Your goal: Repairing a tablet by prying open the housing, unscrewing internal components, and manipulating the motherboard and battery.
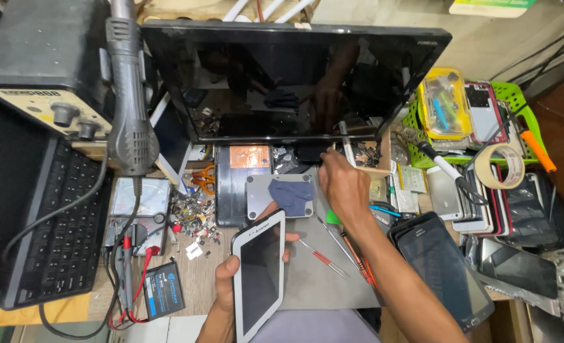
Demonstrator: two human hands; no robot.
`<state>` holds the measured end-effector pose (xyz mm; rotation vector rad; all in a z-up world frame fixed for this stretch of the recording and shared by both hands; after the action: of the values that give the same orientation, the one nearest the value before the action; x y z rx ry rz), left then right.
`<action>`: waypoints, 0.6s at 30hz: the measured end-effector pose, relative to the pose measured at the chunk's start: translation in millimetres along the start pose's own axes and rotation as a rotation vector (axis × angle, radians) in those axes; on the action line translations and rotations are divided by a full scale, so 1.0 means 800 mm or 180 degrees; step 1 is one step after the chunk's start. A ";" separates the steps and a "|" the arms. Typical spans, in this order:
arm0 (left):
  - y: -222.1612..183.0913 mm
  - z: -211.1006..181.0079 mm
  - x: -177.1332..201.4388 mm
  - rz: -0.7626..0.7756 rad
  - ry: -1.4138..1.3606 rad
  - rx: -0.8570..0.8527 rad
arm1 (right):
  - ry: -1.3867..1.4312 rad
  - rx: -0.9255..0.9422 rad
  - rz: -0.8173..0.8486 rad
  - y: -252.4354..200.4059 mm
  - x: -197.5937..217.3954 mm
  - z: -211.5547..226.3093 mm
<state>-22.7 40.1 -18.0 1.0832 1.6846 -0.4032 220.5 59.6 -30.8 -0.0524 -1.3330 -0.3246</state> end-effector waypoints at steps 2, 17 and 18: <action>0.001 0.000 0.001 -0.0013 0.0033 -0.0017 | 0.0214 0.0010 -0.0635 -0.010 0.003 -0.006; 0.007 0.004 0.003 -0.0019 -0.0106 -0.0056 | 0.1786 0.0047 -0.2627 -0.117 0.164 -0.005; 0.008 0.005 0.002 -0.0023 -0.0113 -0.0045 | 0.1781 0.0034 -0.2624 -0.121 0.168 -0.010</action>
<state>-15.3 41.4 -19.3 1.0542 1.6582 -0.4122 229.2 -61.6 82.0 0.5743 -0.7405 -0.9506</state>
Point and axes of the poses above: each hand's wrist, its own y-axis towards the middle knuckle, its own x-axis out of the back of the hand, z = x × y, the point moved 3 cm from there along y, towards the middle knuckle, and after that the axes turned 11 degrees about z, right-handed, at the moved point
